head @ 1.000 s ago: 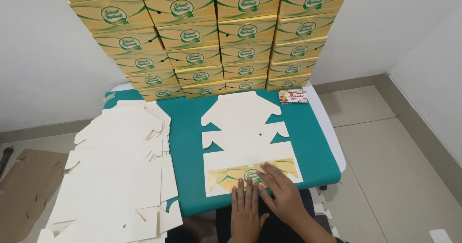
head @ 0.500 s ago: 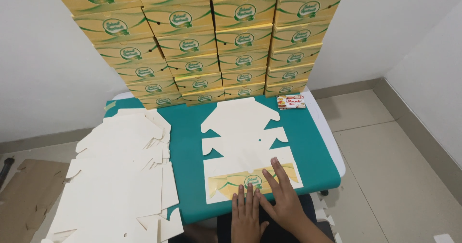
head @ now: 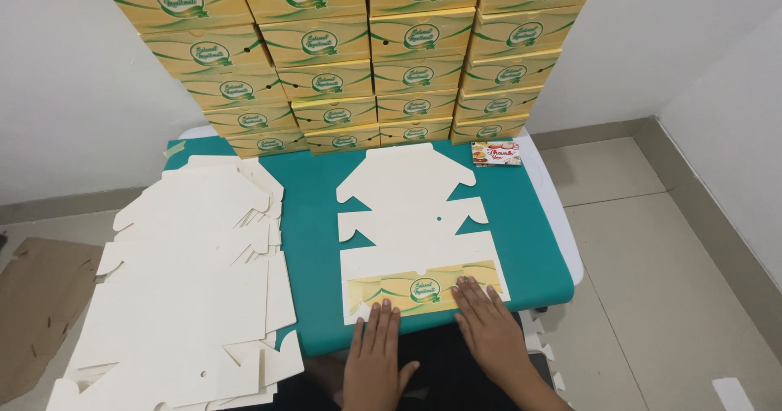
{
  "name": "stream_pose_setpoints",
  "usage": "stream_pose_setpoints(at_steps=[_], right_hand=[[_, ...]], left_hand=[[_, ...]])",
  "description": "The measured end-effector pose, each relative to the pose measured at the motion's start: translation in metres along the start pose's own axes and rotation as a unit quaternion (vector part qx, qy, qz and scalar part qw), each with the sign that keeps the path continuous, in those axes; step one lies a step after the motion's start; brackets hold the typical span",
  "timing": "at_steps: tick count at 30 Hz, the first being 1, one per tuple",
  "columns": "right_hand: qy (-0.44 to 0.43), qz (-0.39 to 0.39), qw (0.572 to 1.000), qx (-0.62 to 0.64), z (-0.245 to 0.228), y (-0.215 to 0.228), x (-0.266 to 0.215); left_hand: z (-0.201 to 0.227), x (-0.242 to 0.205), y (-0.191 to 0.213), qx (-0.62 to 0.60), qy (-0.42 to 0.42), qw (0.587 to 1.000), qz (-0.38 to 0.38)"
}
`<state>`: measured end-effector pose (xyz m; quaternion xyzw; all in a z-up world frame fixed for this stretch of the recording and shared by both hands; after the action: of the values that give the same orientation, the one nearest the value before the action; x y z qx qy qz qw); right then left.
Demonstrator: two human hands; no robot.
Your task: The person assembles flat cardboard pieces into small boxes by folding the sides and tucking the flaps. They place a small packet inside each box, close the lid, and stack the finished boxes. The person repeats this process for multiple boxes.
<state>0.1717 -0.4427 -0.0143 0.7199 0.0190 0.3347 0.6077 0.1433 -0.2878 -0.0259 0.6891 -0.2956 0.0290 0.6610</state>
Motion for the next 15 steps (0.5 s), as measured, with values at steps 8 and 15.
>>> stream_pose_setpoints(at_steps=[8,15], right_hand=[[0.056,0.026,0.993,0.105,-0.062,-0.02,0.031],[0.024,-0.006,0.995,0.098,-0.015,-0.006,0.024]], left_hand=[[-0.002,-0.006,-0.023,0.016,0.015,1.0,0.013],[-0.006,-0.002,-0.018,-0.022,-0.01,0.996,-0.091]])
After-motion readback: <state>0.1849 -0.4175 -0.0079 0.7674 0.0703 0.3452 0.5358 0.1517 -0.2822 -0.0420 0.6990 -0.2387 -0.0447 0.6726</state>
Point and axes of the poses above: each hand's wrist, its own x-axis towards the middle knuckle, its own y-axis out of the back of the hand, z = x × y, the point moved 8 cm from there along x, towards the middle knuckle, and after that the axes turned 1 degree about z, right-handed, at the moved point
